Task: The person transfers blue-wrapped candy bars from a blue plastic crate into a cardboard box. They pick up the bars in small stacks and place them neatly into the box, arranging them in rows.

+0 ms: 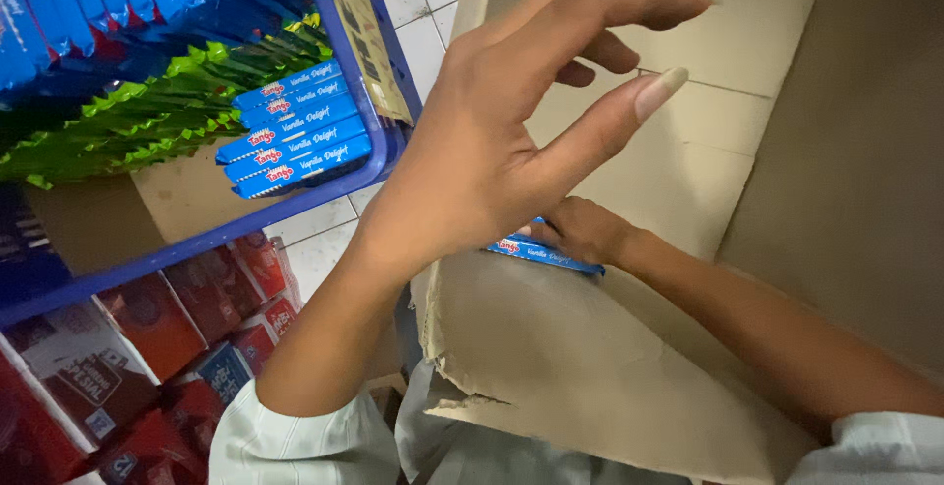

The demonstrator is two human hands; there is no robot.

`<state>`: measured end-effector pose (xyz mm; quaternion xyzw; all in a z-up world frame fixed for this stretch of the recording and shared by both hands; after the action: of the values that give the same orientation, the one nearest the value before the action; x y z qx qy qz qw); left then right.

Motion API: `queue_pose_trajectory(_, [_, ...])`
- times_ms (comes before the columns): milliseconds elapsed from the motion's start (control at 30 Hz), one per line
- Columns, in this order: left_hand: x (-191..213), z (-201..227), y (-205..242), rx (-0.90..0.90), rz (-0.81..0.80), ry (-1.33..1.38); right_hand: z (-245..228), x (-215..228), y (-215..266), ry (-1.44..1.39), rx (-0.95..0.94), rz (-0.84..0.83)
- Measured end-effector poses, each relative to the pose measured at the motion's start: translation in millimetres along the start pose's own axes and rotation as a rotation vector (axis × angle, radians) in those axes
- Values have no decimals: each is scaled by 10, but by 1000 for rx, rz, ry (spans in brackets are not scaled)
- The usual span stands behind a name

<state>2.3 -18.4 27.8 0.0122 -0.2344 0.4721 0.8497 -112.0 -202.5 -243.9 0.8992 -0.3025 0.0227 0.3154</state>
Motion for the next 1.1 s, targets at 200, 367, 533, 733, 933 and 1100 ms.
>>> queue_pose_trajectory(200, [9, -10, 34, -18, -5, -52, -166, 127, -32, -143, 28, -14])
queue_pose_trajectory(367, [-12, -8, 24, -22, -2, -46, 84, 154, -82, -125, 146, 108])
queue_pose_trajectory(533, [-8, 4, 21, -28, -12, -49, 322, -48, -111, -16, 239, 138])
queue_pose_trajectory(733, [-23, 7, 5, -46, -28, -62, 152, -63, -103, -225, 220, 155])
queue_pose_trajectory(933, [-42, -17, 17, -62, -10, -78, -64, -115, 63, 176, -81, 167])
queue_pose_trajectory(1100, [-14, -39, 45, -41, -17, -92, -23, -255, 245, 528, 82, 242])
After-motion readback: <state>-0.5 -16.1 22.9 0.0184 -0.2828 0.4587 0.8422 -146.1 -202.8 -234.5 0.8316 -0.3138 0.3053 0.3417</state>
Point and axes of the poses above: each hand's wrist, its own y-axis away from the middle knuckle, its own x-axis out of the back of the hand, z = x × y, the point moved 1 cm from there along -y, towards the middle knuckle, and after that the axes turned 12 degrees about -y, right-handed, at the moved point
